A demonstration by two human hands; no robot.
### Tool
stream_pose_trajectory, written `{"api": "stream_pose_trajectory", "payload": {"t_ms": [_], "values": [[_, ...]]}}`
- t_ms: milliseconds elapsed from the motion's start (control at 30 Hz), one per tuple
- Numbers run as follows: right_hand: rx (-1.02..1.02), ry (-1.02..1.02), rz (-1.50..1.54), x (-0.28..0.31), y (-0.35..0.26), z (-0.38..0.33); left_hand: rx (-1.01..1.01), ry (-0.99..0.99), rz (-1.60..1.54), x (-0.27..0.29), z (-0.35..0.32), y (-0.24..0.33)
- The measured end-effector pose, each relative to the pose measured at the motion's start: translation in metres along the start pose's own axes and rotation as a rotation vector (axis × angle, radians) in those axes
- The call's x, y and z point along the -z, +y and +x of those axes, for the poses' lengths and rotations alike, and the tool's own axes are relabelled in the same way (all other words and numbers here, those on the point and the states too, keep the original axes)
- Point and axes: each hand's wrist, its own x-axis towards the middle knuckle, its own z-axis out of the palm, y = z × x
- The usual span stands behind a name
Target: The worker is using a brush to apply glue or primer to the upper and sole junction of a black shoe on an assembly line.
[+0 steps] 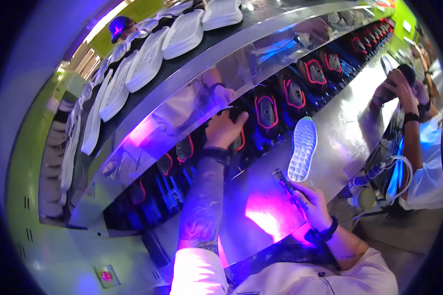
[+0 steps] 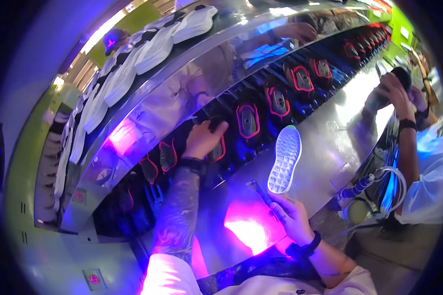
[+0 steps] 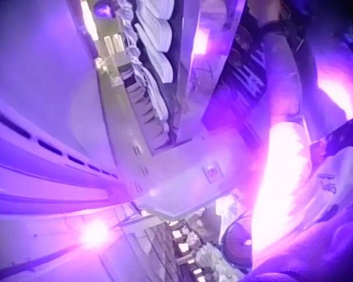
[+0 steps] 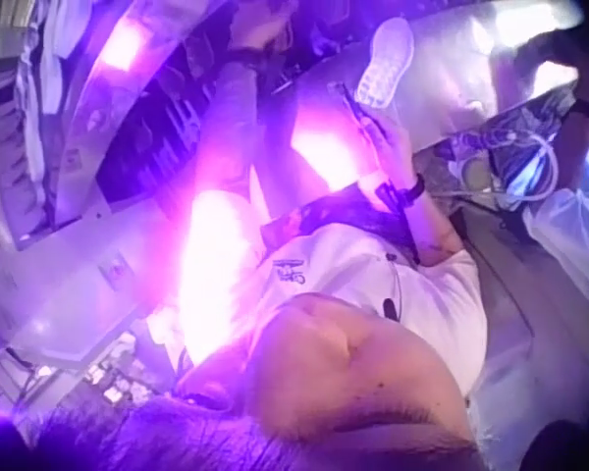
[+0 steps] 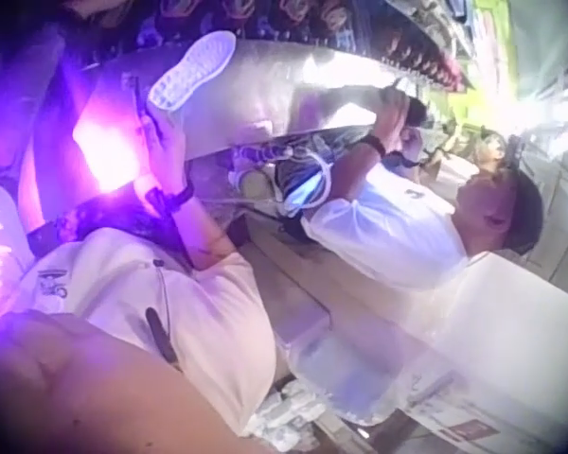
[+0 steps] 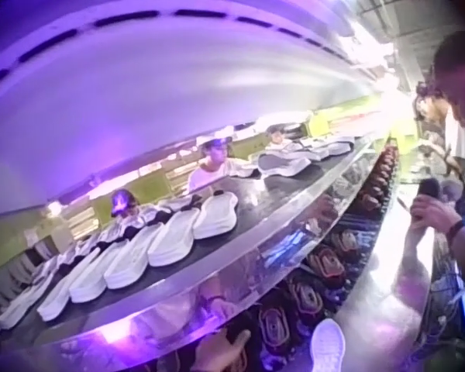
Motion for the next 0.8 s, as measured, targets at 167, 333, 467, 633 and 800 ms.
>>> {"api": "stream_pose_trajectory", "payload": {"t_ms": [167,333,467,633,800], "values": [[0.039,-0.053,-0.045,-0.005,-0.013,0.005,-0.15,0.072,0.037,0.03,0.04,-0.151],[-0.006,-0.079,-0.036,0.005,-0.013,0.009,-0.031,0.078,0.012,0.023,0.008,-0.157],[0.028,-0.021,-0.029,0.006,0.0,0.005,-0.02,-0.061,0.06,0.025,-0.043,-0.092],[-0.013,-0.024,-0.009,0.006,-0.003,0.006,-0.15,0.137,-0.419,0.015,-0.026,-0.132],[0.004,-0.019,0.107,-0.011,-0.006,0.004,0.199,0.678,-0.353,0.008,-0.06,-0.235]]}}
